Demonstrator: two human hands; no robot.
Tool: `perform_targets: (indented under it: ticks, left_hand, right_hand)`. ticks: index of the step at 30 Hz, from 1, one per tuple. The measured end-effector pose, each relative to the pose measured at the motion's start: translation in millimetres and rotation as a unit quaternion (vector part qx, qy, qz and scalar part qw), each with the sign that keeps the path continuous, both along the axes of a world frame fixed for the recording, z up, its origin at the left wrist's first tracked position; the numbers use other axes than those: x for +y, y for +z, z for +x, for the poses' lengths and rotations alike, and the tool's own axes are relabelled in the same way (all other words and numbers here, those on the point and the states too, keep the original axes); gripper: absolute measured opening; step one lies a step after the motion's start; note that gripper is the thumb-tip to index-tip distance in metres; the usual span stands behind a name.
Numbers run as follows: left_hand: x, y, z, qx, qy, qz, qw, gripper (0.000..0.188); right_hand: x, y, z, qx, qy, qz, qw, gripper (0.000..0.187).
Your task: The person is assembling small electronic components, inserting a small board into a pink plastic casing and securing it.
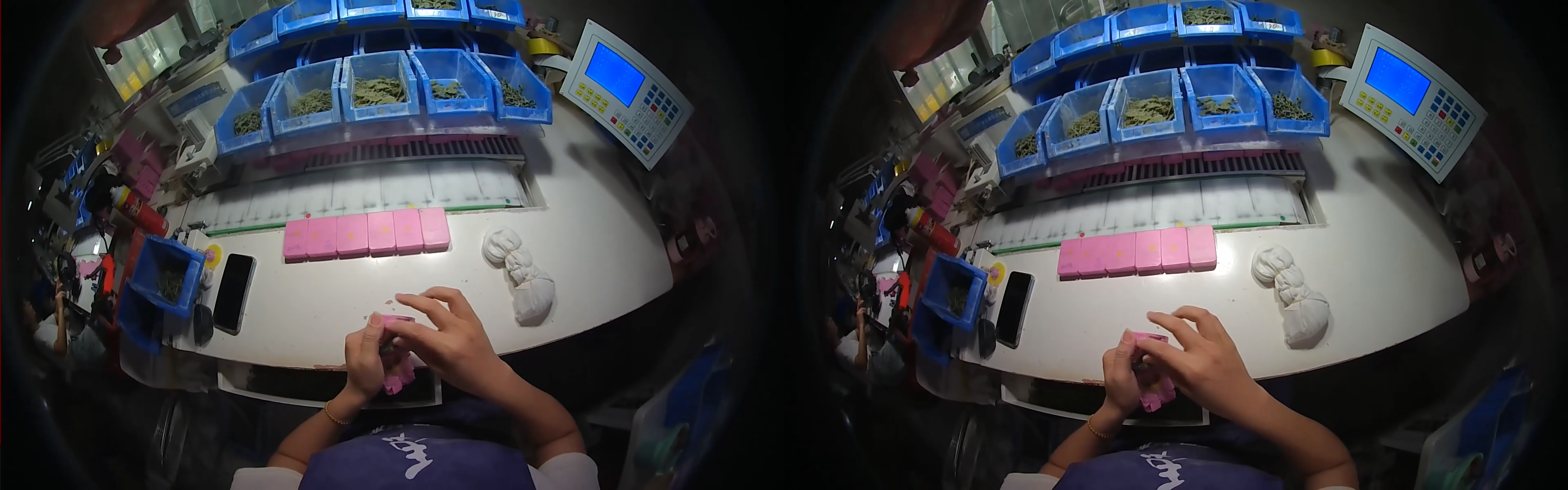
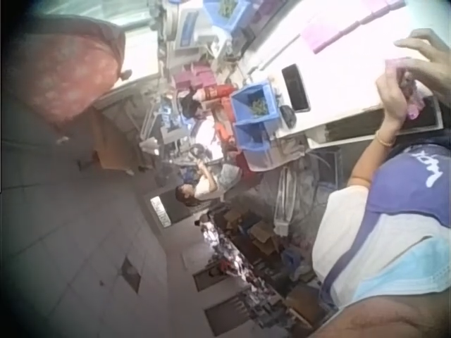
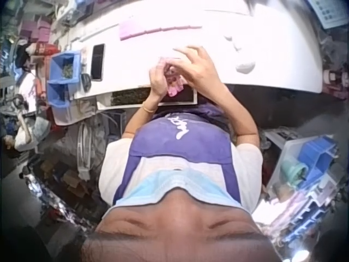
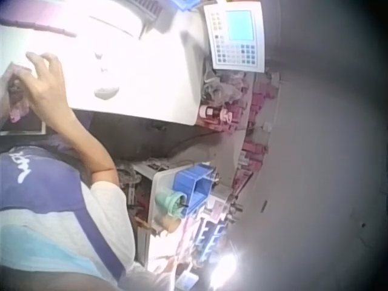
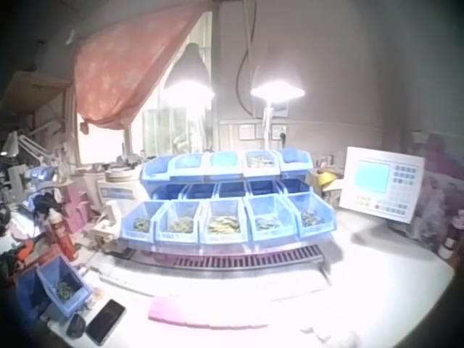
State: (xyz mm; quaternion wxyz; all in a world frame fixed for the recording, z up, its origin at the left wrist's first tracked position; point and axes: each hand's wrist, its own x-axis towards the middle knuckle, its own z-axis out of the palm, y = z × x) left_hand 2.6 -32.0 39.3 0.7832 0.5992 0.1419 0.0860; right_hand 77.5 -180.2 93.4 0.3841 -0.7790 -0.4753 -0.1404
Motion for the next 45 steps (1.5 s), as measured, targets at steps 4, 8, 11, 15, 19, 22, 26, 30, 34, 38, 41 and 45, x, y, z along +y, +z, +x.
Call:
perform_targets:
  ticks: [4, 8, 11, 15, 19, 22, 26, 30, 34, 38, 41, 45]
  left_hand:
    - [3, 0, 0, -0.007, -0.008, 0.04, 0.999, 0.06]
    - [27, 2, 12, 0.054, 0.03, -0.086, 0.994, 0.069]
    - [33, 3, 18, 0.083, -0.002, -0.193, 0.978, 0.07]
    - [37, 4, 17, 0.105, -0.005, -0.245, 0.964, 0.068]
    - [32, 4, 19, 0.112, -0.013, -0.249, 0.962, 0.065]
    - [32, 2, 20, 0.109, -0.003, -0.231, 0.967, 0.061]
    - [19, -5, 16, 0.082, -0.008, -0.156, 0.984, 0.061]
    - [22, -6, 17, 0.078, -0.011, -0.141, 0.987, 0.059]
    - [25, 3, 15, 0.093, -0.028, -0.128, 0.987, 0.057]
    - [27, 8, 15, 0.053, -0.011, -0.072, 0.996, 0.056]
    - [23, 13, 14, 0.028, 0.008, -0.021, 0.999, 0.057]
    - [17, 4, 15, 0.016, -0.016, -0.044, 0.999, 0.062]
  right_hand:
    - [-2, -4, 5, -0.005, 0.03, -0.005, 1.0, 0.023]
    - [-13, -11, 12, 0.05, -0.016, 0.03, 0.998, 0.018]
    - [-27, -49, 42, 0.091, -0.081, 0.015, 0.992, 0.019]
    - [-48, -34, 65, -0.109, -0.276, -0.174, 0.939, 0.037]
    - [-97, -28, 73, 0.008, -0.276, -0.229, 0.933, 0.052]
    - [-79, -15, 58, 0.001, -0.171, -0.119, 0.978, 0.055]
    - [-20, -9, 8, -0.055, 0.061, -0.077, 0.994, 0.052]
    - [-12, -21, 5, -0.062, 0.088, -0.084, 0.991, 0.041]
    - [-13, -30, 0, -0.201, 0.11, -0.07, 0.971, 0.047]
    - [-27, -15, 6, 0.025, 0.097, -0.015, 0.995, 0.055]
    - [-22, -31, -29, 0.082, 0.139, -0.035, 0.986, 0.067]
    - [-42, -22, -18, 0.177, 0.202, -0.113, 0.957, 0.068]
